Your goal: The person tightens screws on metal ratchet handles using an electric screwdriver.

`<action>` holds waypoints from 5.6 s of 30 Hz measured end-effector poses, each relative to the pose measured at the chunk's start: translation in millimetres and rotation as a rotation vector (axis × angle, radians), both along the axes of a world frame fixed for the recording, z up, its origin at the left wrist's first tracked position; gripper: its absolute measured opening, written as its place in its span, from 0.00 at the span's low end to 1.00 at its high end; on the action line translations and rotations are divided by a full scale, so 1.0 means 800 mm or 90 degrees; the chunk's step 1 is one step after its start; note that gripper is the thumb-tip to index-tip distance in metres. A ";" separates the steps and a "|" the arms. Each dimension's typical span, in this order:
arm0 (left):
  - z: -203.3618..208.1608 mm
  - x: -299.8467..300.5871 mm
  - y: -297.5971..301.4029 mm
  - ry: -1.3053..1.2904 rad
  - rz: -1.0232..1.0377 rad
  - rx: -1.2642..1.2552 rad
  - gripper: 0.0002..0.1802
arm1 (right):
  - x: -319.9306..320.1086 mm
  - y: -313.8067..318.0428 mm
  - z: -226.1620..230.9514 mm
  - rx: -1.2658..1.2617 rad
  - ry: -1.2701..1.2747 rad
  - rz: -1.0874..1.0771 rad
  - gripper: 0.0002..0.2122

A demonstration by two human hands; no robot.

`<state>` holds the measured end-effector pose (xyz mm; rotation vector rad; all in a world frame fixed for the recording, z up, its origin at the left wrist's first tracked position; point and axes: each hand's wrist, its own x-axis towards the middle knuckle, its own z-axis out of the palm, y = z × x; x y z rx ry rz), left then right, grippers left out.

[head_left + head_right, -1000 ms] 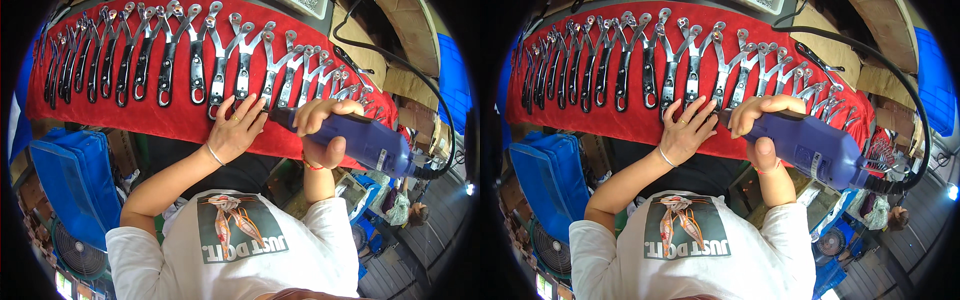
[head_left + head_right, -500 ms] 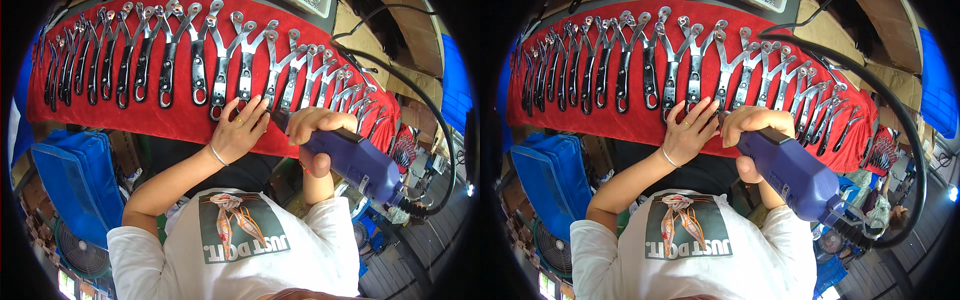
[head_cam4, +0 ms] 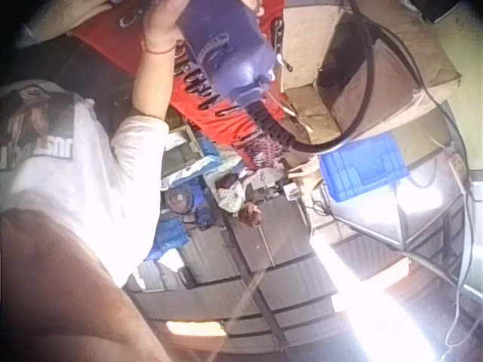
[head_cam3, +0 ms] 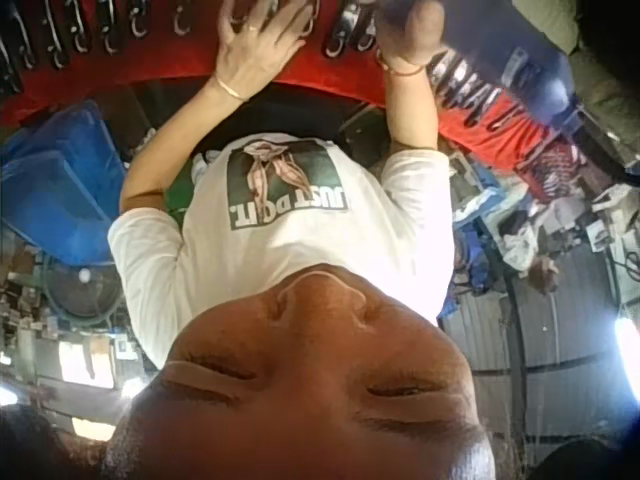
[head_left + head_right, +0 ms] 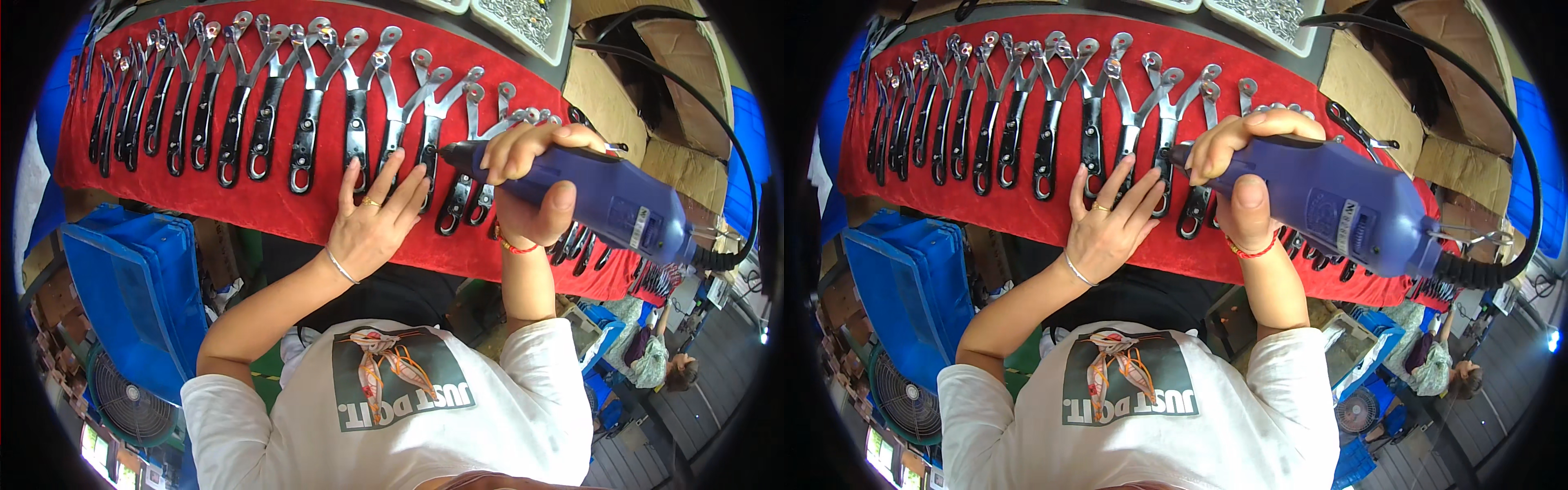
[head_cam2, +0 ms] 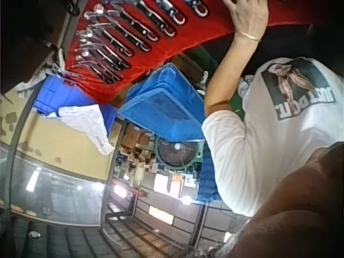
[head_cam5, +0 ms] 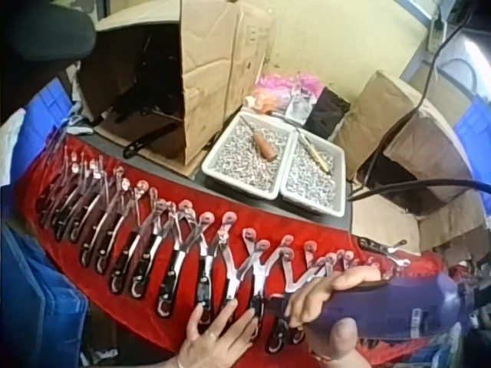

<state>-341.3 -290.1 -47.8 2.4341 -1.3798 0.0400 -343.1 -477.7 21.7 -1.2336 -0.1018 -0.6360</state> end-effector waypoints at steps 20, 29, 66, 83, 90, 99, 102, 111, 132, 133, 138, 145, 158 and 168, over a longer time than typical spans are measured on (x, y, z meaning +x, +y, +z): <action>-0.007 -0.007 -0.002 -0.021 0.011 -0.032 0.19 | -0.025 0.017 0.018 -0.001 0.077 0.030 0.24; -0.006 -0.003 -0.002 -0.001 -0.005 -0.046 0.17 | -0.033 0.026 0.014 -0.015 0.092 0.046 0.24; -0.005 -0.001 -0.002 0.019 -0.003 -0.070 0.12 | -0.027 0.023 0.017 -0.021 0.117 0.084 0.24; -0.006 -0.006 -0.010 0.023 0.008 -0.078 0.12 | -0.048 0.029 0.010 -0.064 0.047 0.084 0.22; -0.010 -0.008 -0.010 -0.020 0.008 -0.089 0.11 | -0.033 0.024 0.007 -0.044 0.047 0.141 0.23; 0.008 -0.014 0.032 0.051 0.062 -0.034 0.27 | 0.000 0.031 0.017 -0.016 -0.027 0.060 0.23; 0.002 -0.013 0.044 0.036 0.084 -0.027 0.26 | 0.014 0.039 0.004 -0.028 -0.011 0.077 0.24; 0.001 -0.003 0.052 -0.011 0.075 -0.006 0.21 | 0.025 0.051 0.005 -0.039 0.036 0.107 0.23; -0.003 -0.001 0.052 -0.039 0.071 -0.054 0.14 | -0.009 0.069 0.011 -0.061 0.044 0.188 0.22; -0.002 -0.001 0.052 -0.038 0.066 -0.053 0.14 | -0.009 0.069 0.012 -0.060 0.045 0.188 0.22; -0.001 0.000 0.052 -0.029 0.068 -0.053 0.13 | -0.011 0.069 0.011 -0.065 0.052 0.189 0.21; -0.007 -0.001 0.051 -0.027 0.064 -0.115 0.14 | -0.007 0.077 0.007 -0.129 -0.013 0.300 0.21; 0.002 0.024 0.061 0.039 0.141 -0.072 0.29 | 0.070 0.069 0.016 -0.085 -0.011 0.097 0.25; 0.003 0.042 0.069 0.035 0.131 -0.005 0.23 | 0.091 0.075 0.006 -0.057 0.041 0.128 0.25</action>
